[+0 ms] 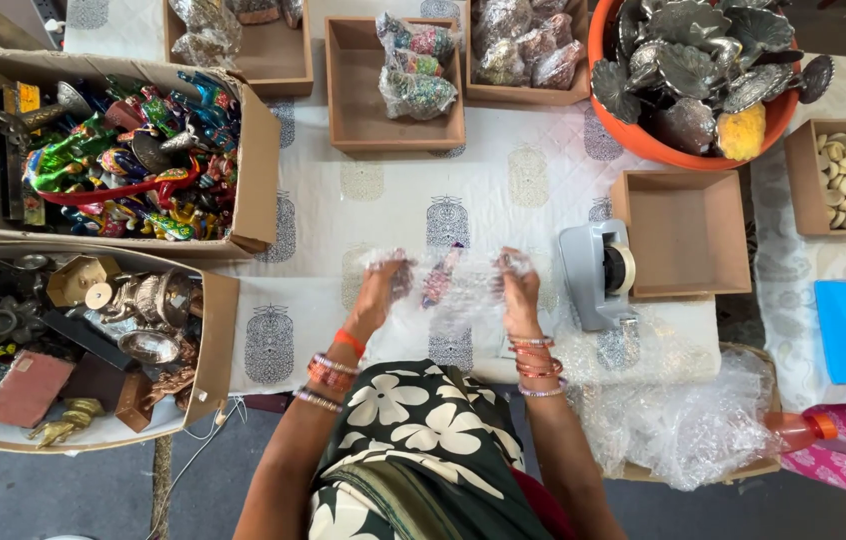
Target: The person wraps a small colorful decorative item in bubble wrap, folds and tucks the edges, and secures it with a strip of clear tape. The wrapped item is then placed into a wooden tray on the table.
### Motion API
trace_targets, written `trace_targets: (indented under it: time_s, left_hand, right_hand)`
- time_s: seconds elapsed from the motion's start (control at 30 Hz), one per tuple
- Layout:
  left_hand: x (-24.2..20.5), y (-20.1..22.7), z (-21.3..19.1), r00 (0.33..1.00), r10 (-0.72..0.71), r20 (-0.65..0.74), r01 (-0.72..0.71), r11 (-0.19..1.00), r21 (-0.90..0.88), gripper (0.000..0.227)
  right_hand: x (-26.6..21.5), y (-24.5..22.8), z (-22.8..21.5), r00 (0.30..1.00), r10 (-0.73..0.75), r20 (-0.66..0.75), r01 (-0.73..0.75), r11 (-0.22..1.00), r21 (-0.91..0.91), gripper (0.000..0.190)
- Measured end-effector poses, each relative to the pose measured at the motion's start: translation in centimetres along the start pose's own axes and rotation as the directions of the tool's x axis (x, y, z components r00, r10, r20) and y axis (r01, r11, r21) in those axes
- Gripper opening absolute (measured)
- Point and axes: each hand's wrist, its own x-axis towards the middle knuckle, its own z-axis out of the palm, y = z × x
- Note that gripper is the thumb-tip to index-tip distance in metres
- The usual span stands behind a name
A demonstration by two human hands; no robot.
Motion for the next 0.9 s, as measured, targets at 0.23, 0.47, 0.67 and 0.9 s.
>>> trace_targets:
  time_s: [0.23,0.47,0.67,0.9]
  left_hand:
    - [-7.7,1.2,0.8,0.97,-0.23,0.083,0.234,0.971,-0.043,0.052]
    - [-10.9,-0.3,0.5,0.913,-0.381,0.146,0.329,0.899,0.29,0.099]
    - [-11.4,-4.0,-3.2,0.87,-0.488,0.061,0.292,0.613,0.734,0.098]
    - [-15.6,8.5,5.7,0.959,-0.276,0.062,-0.063,0.005,0.998,0.062]
  right_hand:
    - [3.3,-4.2,4.1,0.819,-0.524,0.233,0.532,0.542,-0.651,0.058]
    - [7.1,-4.6,7.7,0.851,-0.353,0.389,0.425,0.028,-0.905,0.08]
    - [7.3,-3.5,8.0,0.861,-0.293,0.417,0.419,-0.057,-0.906,0.078]
    - [7.2,-3.2,7.9,0.85,-0.304,0.429,0.454,0.011,-0.891,0.076]
